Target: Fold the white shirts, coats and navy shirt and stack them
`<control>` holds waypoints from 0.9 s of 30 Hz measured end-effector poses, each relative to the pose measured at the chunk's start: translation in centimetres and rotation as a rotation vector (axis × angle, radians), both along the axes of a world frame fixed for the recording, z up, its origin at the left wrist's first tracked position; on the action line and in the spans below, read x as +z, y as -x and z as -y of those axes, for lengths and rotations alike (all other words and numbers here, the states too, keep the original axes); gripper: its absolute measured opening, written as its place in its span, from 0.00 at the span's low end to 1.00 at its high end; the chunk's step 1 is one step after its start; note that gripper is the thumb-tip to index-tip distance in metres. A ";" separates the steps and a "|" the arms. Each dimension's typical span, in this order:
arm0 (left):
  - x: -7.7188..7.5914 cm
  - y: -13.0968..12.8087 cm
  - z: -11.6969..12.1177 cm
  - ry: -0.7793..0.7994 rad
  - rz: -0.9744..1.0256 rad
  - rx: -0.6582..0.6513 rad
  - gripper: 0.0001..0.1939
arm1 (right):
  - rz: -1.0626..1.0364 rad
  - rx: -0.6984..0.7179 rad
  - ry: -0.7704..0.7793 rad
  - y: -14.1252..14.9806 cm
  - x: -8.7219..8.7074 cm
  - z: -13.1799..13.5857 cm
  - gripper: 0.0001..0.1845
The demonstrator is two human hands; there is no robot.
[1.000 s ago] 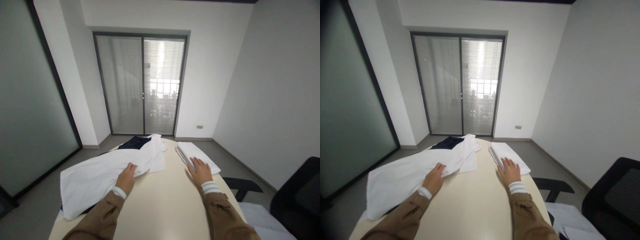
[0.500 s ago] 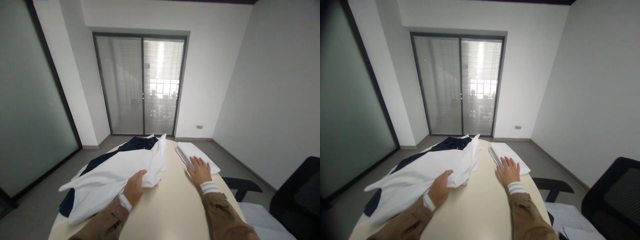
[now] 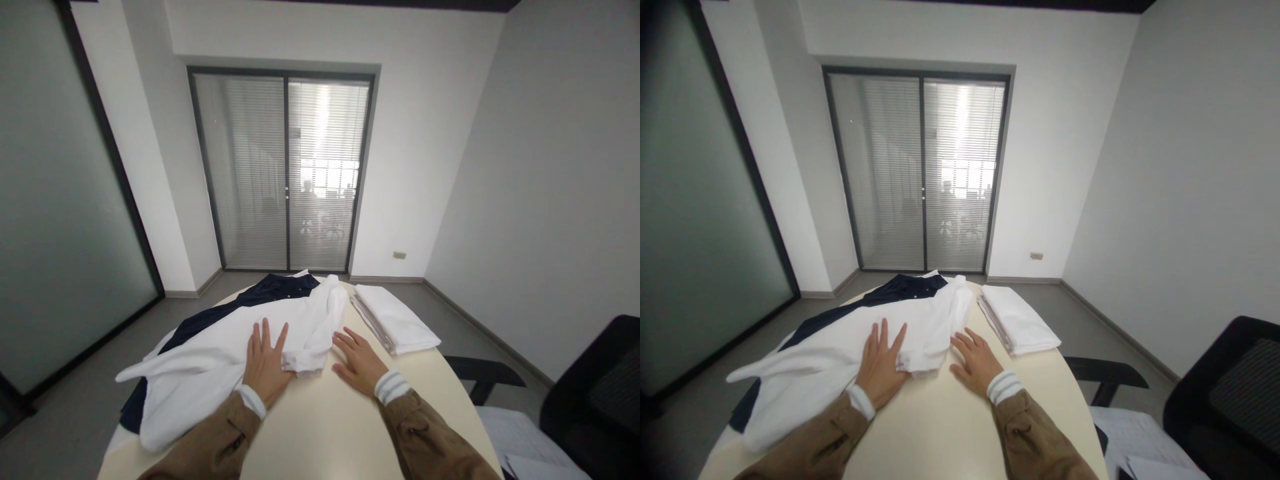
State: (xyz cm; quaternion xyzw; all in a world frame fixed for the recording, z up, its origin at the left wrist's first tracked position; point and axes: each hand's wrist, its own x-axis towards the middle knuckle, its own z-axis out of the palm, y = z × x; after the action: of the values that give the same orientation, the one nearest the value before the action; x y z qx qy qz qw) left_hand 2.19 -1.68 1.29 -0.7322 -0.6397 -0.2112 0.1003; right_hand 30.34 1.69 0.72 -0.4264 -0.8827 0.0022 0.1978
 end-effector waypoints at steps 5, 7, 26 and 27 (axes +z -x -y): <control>-0.4 0.8 -1.0 0.092 -0.071 0.087 0.40 | -0.030 0.021 0.104 0.5 0.1 0.3 0.32; -0.2 0.9 -1.0 0.098 -0.096 0.070 0.31 | -0.034 0.014 0.131 0.5 0.3 0.3 0.33; 2.6 -0.9 1.1 0.094 1.030 -0.250 0.18 | -0.174 0.138 0.107 0.1 -1.1 -0.3 0.49; 2.9 -1.2 1.3 0.151 1.125 -0.246 0.19 | -0.172 0.148 0.108 0.1 -1.0 -0.3 0.51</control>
State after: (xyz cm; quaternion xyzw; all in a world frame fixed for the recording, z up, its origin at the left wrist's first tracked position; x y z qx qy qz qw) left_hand 3.36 -2.96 4.21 -0.5815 -0.5182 -0.5317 -0.3326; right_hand 30.22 2.04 -0.32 -0.3685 -0.8900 0.1011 0.2487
